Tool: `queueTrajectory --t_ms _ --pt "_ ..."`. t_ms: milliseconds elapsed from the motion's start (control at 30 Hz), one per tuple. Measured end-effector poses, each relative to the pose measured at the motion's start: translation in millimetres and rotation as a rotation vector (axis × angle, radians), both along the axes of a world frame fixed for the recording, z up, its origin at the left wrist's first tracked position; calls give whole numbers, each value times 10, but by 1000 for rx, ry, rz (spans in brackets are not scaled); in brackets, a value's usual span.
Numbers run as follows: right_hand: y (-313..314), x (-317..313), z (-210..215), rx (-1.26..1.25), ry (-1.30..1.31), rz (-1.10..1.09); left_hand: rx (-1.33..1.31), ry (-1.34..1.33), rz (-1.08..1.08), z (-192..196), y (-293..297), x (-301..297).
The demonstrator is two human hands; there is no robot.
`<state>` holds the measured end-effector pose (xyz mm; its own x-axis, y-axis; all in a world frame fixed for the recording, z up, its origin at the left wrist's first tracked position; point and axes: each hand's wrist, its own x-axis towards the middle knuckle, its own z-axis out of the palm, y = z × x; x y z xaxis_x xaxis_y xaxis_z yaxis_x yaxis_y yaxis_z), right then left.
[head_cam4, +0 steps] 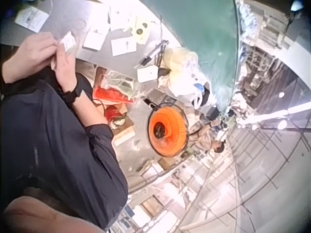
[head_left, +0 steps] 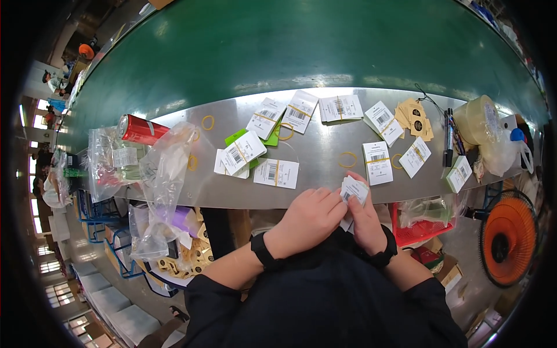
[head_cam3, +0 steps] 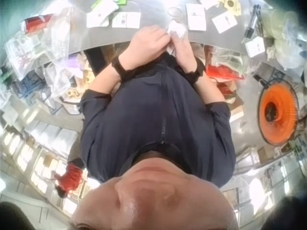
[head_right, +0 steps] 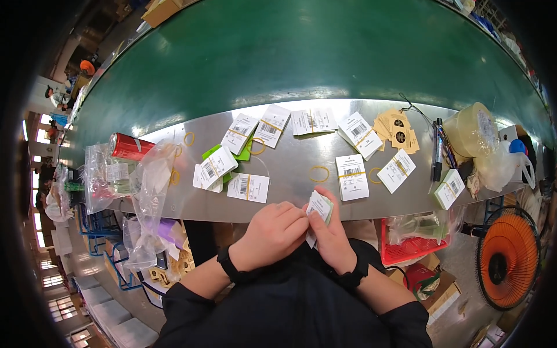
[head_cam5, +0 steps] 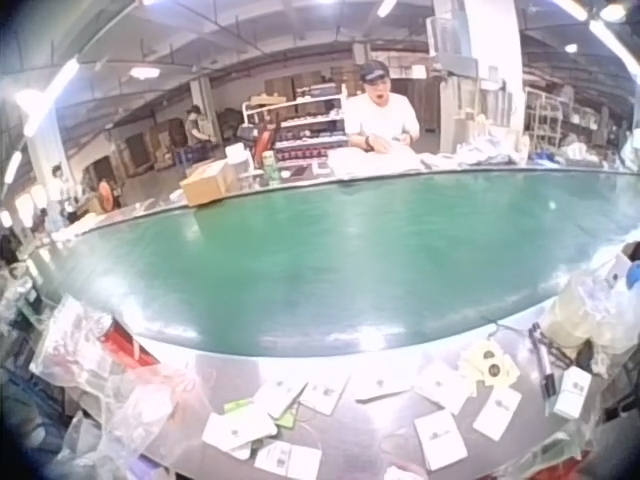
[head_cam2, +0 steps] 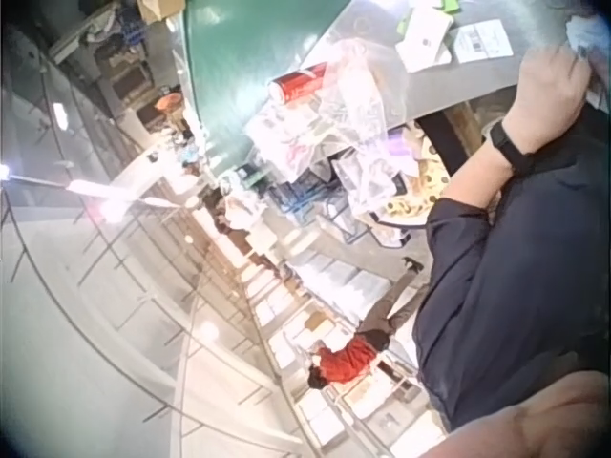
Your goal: The recorder is seen organizing shoe tags and labels, matching them, and securing them with rubber bands on a workshop table.
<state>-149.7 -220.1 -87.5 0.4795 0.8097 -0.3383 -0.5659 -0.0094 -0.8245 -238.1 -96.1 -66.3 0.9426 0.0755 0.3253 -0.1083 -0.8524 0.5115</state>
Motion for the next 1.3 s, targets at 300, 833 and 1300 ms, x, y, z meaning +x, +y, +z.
queueTrajectory --t_ms 300,833,1300 --pt "26 156 54 174 371 -186 -283 -27 -161 12 -57 -42" --pt "-76 376 3 384 448 -209 -65 -5 341 -14 385 385" --pt "-49 366 -80 296 457 -204 2 146 957 10 1503 -479"
